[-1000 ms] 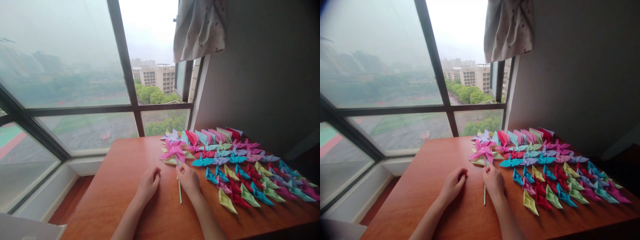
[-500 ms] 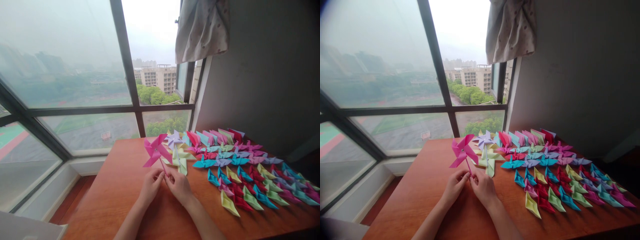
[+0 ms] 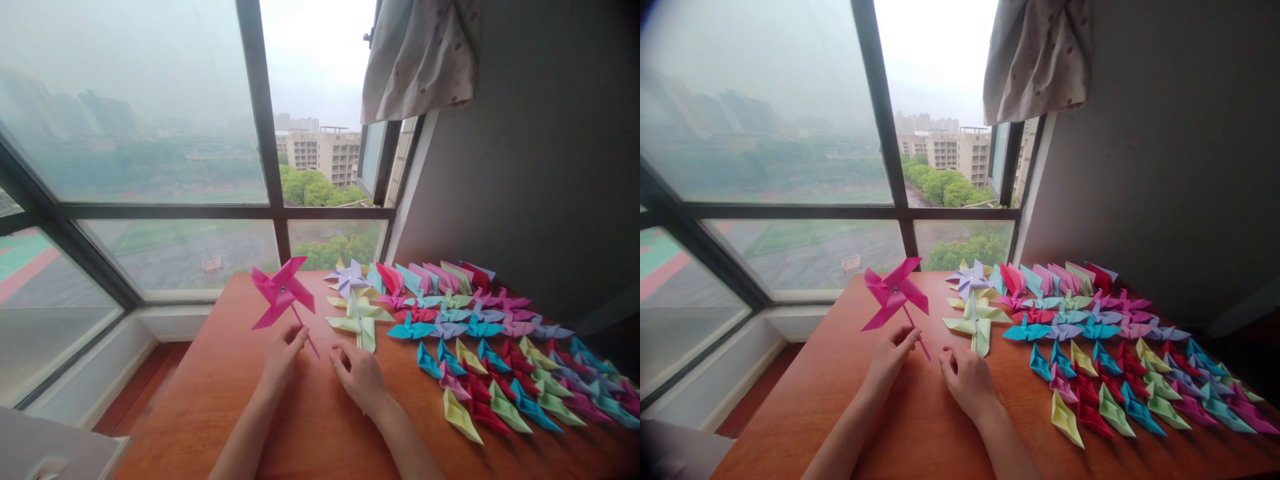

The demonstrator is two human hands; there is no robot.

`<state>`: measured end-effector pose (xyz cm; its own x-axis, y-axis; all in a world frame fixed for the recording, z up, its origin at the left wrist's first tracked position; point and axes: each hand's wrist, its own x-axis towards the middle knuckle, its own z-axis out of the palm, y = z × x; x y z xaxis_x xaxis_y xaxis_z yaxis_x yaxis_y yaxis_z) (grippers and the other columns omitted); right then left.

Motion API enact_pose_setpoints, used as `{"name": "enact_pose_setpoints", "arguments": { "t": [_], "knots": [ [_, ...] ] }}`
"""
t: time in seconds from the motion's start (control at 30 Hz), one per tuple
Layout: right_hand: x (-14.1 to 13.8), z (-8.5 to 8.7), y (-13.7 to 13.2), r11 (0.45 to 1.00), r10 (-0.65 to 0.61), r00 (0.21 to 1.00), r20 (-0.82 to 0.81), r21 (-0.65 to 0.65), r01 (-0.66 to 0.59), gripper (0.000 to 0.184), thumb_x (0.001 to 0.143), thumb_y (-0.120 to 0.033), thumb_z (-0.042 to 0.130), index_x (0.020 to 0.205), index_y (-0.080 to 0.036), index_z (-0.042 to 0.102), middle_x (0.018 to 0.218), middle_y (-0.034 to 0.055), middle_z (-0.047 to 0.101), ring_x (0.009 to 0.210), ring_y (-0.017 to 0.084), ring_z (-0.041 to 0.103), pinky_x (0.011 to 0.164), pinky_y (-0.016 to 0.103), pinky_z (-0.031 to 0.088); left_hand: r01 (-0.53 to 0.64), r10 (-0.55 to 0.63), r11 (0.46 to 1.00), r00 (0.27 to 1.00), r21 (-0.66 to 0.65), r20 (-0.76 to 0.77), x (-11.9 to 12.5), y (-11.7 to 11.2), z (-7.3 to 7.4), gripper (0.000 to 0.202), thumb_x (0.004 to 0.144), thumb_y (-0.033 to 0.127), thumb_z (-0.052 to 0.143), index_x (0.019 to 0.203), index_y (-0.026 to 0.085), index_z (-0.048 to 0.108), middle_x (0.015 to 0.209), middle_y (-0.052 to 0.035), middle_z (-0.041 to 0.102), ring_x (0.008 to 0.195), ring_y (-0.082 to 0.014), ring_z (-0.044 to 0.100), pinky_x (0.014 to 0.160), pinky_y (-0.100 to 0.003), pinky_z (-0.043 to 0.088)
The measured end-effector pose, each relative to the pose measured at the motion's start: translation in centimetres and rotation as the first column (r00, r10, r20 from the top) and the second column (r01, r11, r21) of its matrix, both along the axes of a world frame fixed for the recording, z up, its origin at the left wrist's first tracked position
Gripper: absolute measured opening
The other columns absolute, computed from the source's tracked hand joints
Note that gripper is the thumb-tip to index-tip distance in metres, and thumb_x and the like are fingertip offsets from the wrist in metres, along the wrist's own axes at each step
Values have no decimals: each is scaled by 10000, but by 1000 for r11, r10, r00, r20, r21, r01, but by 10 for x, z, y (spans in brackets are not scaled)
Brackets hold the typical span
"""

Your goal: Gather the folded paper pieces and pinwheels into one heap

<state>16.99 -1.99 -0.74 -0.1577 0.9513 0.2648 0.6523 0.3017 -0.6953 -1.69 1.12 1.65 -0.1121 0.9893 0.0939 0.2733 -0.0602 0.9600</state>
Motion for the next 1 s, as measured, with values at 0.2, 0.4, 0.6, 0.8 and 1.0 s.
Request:
{"name": "enact_pose_setpoints", "arguments": {
  "t": [0.2, 0.4, 0.6, 0.8, 1.0],
  "knots": [
    [6, -4, 4, 998, -44, 998, -35, 31, 45, 270, 923, -322, 461, 1004, -209, 692, 723, 19, 675, 692, 172, 639, 671, 262, 445, -180, 174, 983, 976, -35, -128, -54, 34, 20, 415, 706, 557, 630, 780, 152, 685, 694, -57, 685, 595, -190, 590, 506, -261, 418],
    [10, -1, 5, 987, -153, 986, -67, 29, 155, 294, 920, -338, 432, 975, -230, 700, 774, 40, 702, 732, 195, 658, 667, 274, 445, -279, 248, 959, 914, -54, -320, -102, 78, 30, 335, 684, 505, 594, 645, 174, 627, 548, -18, 600, 531, -179, 553, 476, -250, 350],
    [17, -2, 9, 972, -233, 971, -62, 26, 235, 273, 917, -335, 452, 974, -241, 702, 761, 22, 707, 721, 186, 662, 651, 252, 424, -392, 284, 917, 768, -71, -574, -127, 85, 28, 207, 669, 384, 592, 547, 220, 561, 465, -27, 544, 476, -208, 520, 466, -270, 280],
    [30, 4, 21, 932, -361, 932, 20, -9, 362, 259, 925, -346, 469, 972, -221, 690, 689, 15, 680, 677, 182, 648, 628, 248, 391, -314, 229, 949, 706, -7, -671, -114, 62, 19, 165, 722, 366, 564, 690, 212, 611, 763, -98, 695, 727, -284, 629, 558, -293, 358],
    [32, 25, 47, 896, -386, 876, 288, -111, 431, 243, 909, -338, 528, 1061, -211, 669, 753, 58, 704, 752, 214, 674, 606, 257, 382, 10, 1, 1000, 797, 14, -604, -72, 52, 8, 278, 832, 414, 475, 876, 208, 656, 811, -44, 717, 715, -214, 640, 659, -288, 447]
  ]
}}
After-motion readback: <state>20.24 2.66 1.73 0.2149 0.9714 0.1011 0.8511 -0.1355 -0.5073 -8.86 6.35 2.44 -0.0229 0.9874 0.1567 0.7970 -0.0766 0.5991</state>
